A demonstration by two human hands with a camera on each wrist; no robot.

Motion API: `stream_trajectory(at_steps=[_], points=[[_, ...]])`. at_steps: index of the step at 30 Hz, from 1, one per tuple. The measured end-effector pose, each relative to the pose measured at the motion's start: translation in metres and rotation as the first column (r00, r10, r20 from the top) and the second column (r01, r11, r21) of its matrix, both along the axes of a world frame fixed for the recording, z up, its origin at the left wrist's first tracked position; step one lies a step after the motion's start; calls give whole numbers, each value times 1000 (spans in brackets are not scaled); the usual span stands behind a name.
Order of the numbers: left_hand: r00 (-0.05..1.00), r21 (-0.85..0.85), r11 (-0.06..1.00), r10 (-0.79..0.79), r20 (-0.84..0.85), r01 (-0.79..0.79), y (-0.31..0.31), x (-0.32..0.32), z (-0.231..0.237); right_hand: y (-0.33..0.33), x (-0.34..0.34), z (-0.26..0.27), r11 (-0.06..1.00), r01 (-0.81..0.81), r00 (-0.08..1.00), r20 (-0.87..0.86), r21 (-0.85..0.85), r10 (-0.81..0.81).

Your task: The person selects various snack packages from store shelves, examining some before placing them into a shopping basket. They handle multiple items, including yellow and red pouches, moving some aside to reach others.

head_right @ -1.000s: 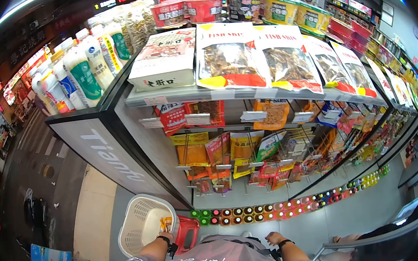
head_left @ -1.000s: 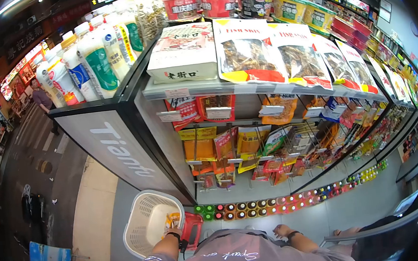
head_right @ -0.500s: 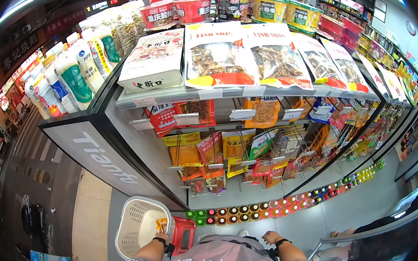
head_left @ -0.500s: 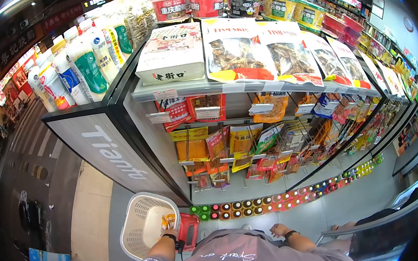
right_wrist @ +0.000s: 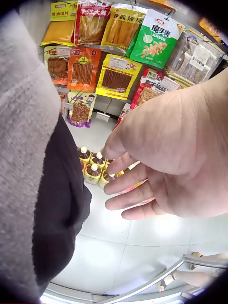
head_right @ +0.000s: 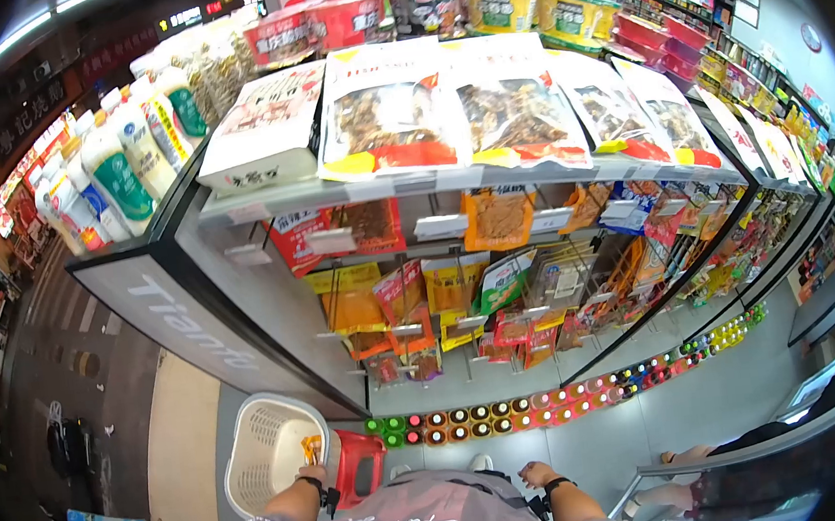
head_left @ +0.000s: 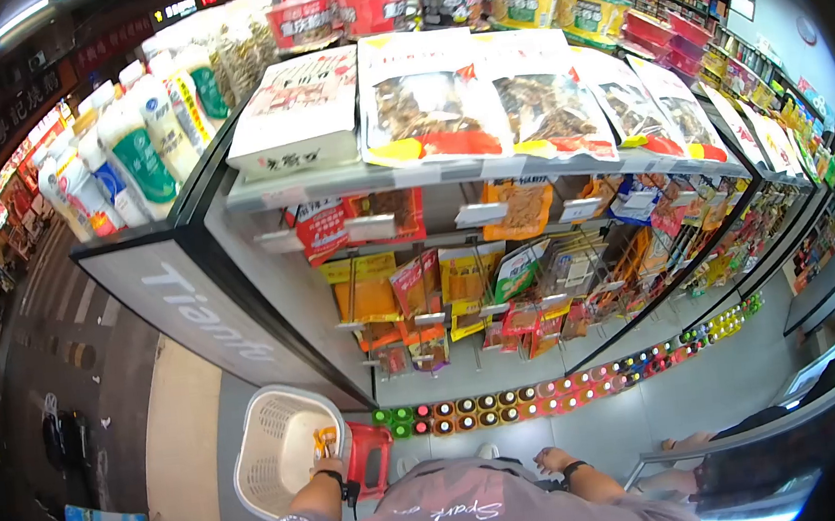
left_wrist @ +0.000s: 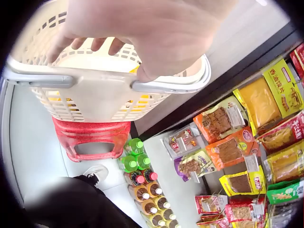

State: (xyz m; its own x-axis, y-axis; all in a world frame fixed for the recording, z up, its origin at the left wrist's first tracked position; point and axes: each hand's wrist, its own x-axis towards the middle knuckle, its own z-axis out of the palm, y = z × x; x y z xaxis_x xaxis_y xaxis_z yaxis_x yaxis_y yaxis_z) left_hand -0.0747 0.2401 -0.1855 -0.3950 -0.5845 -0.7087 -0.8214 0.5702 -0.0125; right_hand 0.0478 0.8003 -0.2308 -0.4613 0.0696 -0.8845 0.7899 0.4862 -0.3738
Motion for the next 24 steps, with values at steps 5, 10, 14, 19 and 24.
stream_trajectory(at_steps=[5,10,14,19,24], points=[[989,-177,982,36,-140,-61,30,8,26,17,-4,-17,998,-50,998,34,-33,51],[992,-204,978,-74,-98,53,52,23,34,40,-17,-28,992,-109,994,-1,-61,110],[982,-194,972,-153,-109,130,35,35,-33,65,-29,-39,984,-161,987,-6,-80,161],[949,-8,988,-153,-276,156,30,50,-31,98,-40,-30,981,-194,981,-20,-23,194],[928,151,988,78,-364,-24,17,53,-50,123,-38,-33,983,-180,984,-19,-21,180]])
